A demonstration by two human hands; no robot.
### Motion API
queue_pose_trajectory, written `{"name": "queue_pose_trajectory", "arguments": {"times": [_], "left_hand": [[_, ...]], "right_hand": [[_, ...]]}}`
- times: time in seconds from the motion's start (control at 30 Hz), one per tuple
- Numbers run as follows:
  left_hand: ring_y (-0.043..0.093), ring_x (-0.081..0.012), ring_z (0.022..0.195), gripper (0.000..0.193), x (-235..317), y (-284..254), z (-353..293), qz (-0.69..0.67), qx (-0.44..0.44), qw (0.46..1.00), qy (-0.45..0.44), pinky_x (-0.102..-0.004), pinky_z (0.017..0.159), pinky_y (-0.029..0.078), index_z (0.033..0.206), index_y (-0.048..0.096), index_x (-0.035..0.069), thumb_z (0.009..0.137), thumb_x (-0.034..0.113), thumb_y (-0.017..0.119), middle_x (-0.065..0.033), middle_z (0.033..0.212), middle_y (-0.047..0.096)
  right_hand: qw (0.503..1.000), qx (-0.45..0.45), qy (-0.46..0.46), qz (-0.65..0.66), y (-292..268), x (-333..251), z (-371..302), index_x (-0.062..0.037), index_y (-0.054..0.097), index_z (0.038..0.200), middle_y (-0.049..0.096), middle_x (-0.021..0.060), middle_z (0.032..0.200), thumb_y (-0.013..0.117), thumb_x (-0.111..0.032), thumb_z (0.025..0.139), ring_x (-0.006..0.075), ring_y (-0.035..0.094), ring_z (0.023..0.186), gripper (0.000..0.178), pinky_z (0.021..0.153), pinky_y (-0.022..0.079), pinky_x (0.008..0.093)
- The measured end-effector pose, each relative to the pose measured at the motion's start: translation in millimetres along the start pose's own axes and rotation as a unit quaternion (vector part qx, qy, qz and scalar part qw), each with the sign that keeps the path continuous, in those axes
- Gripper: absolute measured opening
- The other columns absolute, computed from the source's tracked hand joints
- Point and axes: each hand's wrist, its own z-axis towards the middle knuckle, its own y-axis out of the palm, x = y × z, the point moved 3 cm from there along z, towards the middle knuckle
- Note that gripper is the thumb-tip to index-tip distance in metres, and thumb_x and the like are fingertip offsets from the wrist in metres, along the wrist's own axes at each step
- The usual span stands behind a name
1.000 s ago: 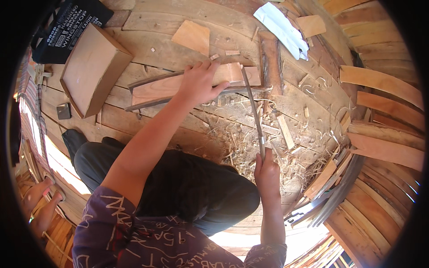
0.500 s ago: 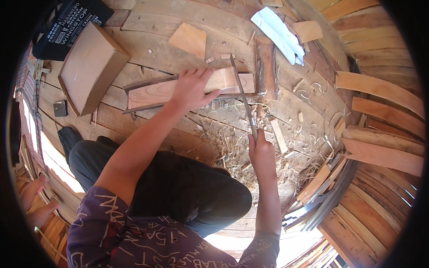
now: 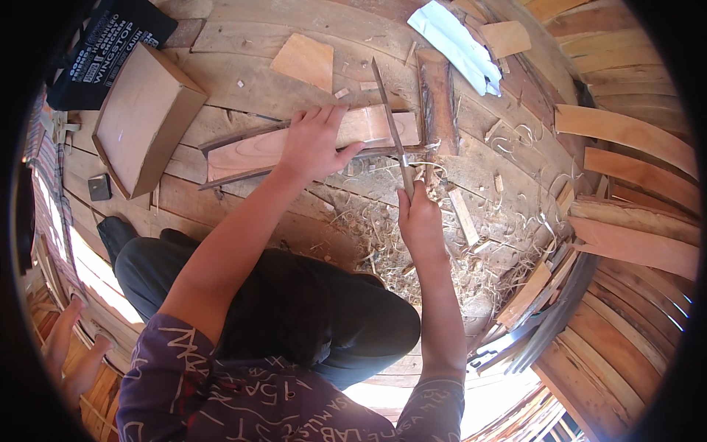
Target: The person saws a small piece of wood by hand while sitting on the floor, using a saw to cut into the material.
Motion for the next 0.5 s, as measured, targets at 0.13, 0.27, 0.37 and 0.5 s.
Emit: {"name": "queue_pose_trajectory", "arguments": {"times": [0.13,0.27,0.37,0.5], "left_hand": [[0.060,-0.0294,0.099,0.063,1.8,-0.8,1.3,-0.002,0.001,1.000,-0.009,-0.0465,0.086,0.044,0.119,0.057,0.002,0.077,0.045,0.073,-0.0118,0.105,0.063],[0.060,-0.0295,0.099,0.063,1.5,-1.5,2.0,-0.021,0.004,1.000,-0.015,-0.0468,0.087,0.044,0.119,0.057,0.002,0.076,0.045,0.073,-0.0121,0.105,0.063],[0.060,-0.0296,0.099,0.063,2.2,-2.2,2.3,-0.025,0.010,0.999,-0.018,-0.0462,0.087,0.044,0.118,0.058,0.001,0.075,0.044,0.074,-0.0121,0.104,0.064],[0.060,-0.0296,0.099,0.063,1.0,-1.6,1.0,-0.024,0.016,0.999,-0.016,-0.0454,0.088,0.044,0.118,0.058,0.001,0.074,0.044,0.074,-0.0120,0.105,0.064]], "right_hand": [[1.000,0.016,-0.012,0.008,0.3,-3.6,-0.4,-0.0016,0.051,0.098,0.061,0.0278,0.066,0.057,-0.019,0.097,0.0487,0.062,0.064,0.018,0.051,0.049,0.0538],[1.000,0.016,0.010,-0.010,-1.0,-8.0,-2.4,-0.0021,0.050,0.097,0.061,0.0276,0.065,0.057,-0.018,0.097,0.0482,0.062,0.063,0.017,0.050,0.049,0.0531],[0.999,0.015,0.010,-0.043,0.8,-2.9,-2.3,-0.0026,0.050,0.097,0.061,0.0274,0.065,0.057,-0.018,0.098,0.0478,0.062,0.063,0.017,0.049,0.049,0.0529],[1.000,0.011,0.005,-0.016,1.2,-0.8,-2.7,-0.0024,0.051,0.097,0.062,0.0270,0.066,0.056,-0.020,0.098,0.0473,0.063,0.064,0.018,0.051,0.048,0.0536]]}}
